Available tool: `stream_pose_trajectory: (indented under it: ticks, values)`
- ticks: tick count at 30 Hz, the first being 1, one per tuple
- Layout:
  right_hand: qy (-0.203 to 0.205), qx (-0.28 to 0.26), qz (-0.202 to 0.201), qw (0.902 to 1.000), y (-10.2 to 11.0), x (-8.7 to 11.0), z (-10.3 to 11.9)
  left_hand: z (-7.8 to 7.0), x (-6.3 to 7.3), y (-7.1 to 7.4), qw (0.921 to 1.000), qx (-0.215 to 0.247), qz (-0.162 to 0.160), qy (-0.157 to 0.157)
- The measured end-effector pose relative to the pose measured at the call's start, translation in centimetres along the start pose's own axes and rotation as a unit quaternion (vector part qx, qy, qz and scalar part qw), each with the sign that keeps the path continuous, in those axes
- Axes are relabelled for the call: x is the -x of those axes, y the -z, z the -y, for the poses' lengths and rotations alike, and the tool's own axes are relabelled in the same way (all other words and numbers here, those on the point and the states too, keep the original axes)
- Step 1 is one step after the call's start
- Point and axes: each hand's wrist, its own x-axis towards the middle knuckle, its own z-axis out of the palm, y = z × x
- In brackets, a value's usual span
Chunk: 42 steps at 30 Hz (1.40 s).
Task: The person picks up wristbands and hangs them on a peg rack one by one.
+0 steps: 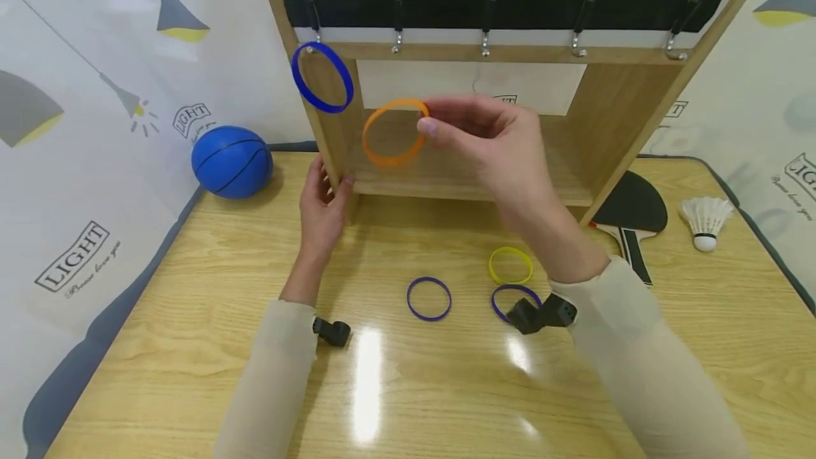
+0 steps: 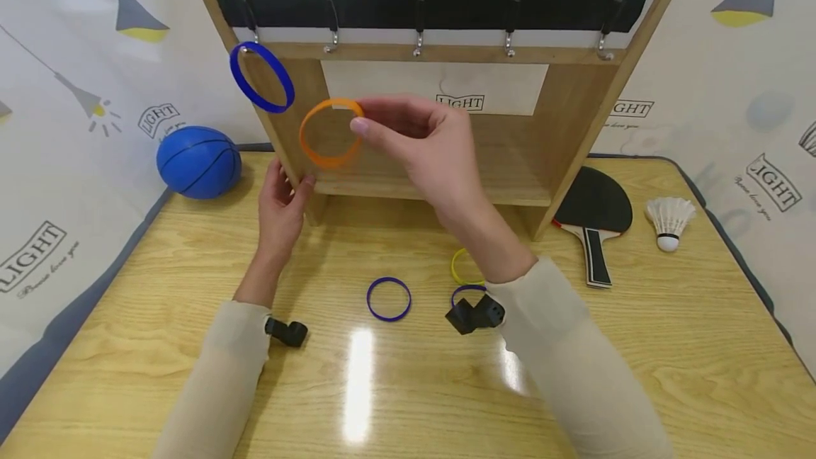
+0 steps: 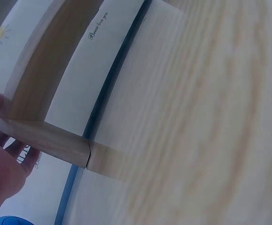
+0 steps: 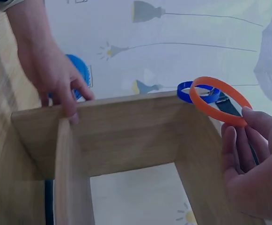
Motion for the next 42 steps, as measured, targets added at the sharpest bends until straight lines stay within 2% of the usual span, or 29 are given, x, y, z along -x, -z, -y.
stream_pose_trajectory:
  ticks: [8, 15, 24, 29, 42]
  values:
    - [0.023, -0.075, -0.022, 0.9966, -0.6, -2.1, -0.2, 0.0, 0.2, 0.2, 1.0000, -0.003, 0.001, 0.004]
    - [-0.018, -0.150, -0.034, 0.9879, -1.0, -3.4, -0.6, 0.1, 0.2, 0.3, 1.0000, 0.000, -0.003, -0.002]
    - [-0.037, -0.209, -0.060, 0.9753, -1.2, -4.2, -1.1, 0.1, 0.1, 0.0, 1.0000, -0.003, -0.001, -0.005]
    - [-0.052, -0.223, -0.068, 0.9711, -1.2, -4.4, -1.2, 0.1, 0.0, 0.0, 1.0000, -0.001, 0.001, -0.005]
    - [-0.067, -0.218, -0.063, 0.9717, -0.9, -4.4, -1.6, -0.1, 0.0, 0.0, 1.0000, 0.000, 0.002, -0.005]
